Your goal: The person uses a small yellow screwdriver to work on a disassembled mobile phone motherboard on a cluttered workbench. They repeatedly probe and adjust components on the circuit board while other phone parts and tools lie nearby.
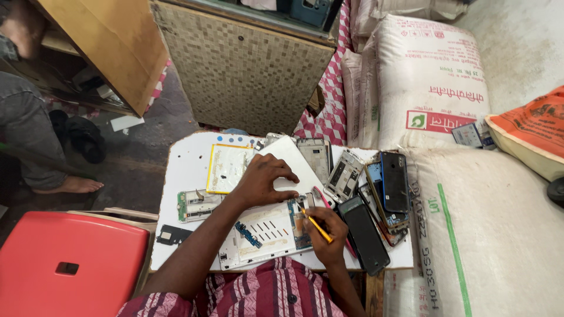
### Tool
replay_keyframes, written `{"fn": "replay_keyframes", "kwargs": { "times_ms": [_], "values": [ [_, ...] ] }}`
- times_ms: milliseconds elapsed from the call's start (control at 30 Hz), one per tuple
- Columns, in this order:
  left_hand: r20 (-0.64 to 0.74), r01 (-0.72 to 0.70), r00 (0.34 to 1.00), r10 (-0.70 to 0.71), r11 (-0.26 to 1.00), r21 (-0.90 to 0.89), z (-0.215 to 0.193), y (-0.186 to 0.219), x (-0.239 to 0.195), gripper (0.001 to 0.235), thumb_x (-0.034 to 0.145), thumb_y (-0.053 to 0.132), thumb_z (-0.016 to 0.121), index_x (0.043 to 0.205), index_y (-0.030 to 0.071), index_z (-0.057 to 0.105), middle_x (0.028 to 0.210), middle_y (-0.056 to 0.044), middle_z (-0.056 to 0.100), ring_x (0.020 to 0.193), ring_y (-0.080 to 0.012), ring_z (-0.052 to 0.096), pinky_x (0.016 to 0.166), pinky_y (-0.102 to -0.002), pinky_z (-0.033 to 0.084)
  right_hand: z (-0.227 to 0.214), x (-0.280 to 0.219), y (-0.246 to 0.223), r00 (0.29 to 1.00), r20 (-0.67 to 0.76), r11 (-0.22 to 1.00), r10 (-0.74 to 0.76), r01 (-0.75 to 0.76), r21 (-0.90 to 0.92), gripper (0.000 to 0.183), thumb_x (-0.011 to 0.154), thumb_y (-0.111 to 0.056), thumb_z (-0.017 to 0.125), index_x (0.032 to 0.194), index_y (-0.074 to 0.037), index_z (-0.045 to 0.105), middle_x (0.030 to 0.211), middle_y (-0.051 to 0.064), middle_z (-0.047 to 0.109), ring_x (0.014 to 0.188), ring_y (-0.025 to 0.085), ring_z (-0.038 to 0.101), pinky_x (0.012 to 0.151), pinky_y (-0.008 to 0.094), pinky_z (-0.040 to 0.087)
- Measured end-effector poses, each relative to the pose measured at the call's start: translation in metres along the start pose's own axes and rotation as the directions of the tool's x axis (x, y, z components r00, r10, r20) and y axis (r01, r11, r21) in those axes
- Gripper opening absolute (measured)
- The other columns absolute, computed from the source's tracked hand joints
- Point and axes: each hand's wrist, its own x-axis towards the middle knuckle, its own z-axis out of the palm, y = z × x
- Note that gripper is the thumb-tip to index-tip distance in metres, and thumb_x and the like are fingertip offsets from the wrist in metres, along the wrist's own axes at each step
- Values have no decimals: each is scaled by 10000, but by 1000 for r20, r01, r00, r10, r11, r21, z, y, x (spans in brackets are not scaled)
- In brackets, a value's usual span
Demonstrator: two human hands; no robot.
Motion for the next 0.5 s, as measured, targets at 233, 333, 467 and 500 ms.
{"fn": "replay_keyframes", "kwargs": {
  "times_ms": [233,333,467,500],
  "values": [
    [-14,-2,1000,2,1000,-4,-4,2,-2,368,766,529,816,1001,246,806,1006,38,724,1012,-203,595,950,-390,376,1,-1,0,1000,-6,1000,-29,29,12,176,875,10,747,1047,-26,747,1041,84,743,757,54,643,634,205,501],
    [-7,13,1000,-13,1000,-5,-4,3,-1,368,764,535,816,1002,254,808,1003,44,724,1012,-196,601,951,-383,386,1,-2,1,1000,-21,1000,-8,8,7,179,869,16,748,1043,-24,749,1038,80,742,742,50,634,623,198,494],
    [-20,8,1000,-8,1000,-3,-3,3,-3,359,763,530,819,997,258,813,1001,51,727,1022,-200,596,947,-383,384,2,-2,3,999,-10,998,49,-48,37,164,860,20,754,1019,-21,753,993,79,745,666,42,593,557,192,445],
    [-21,8,1000,-8,1000,-3,-3,3,-3,354,764,528,818,996,260,814,999,54,727,1027,-199,597,950,-382,385,2,-2,4,999,-9,999,37,-37,35,166,861,21,750,1022,-19,751,998,78,742,688,42,611,571,193,463]
  ]
}}
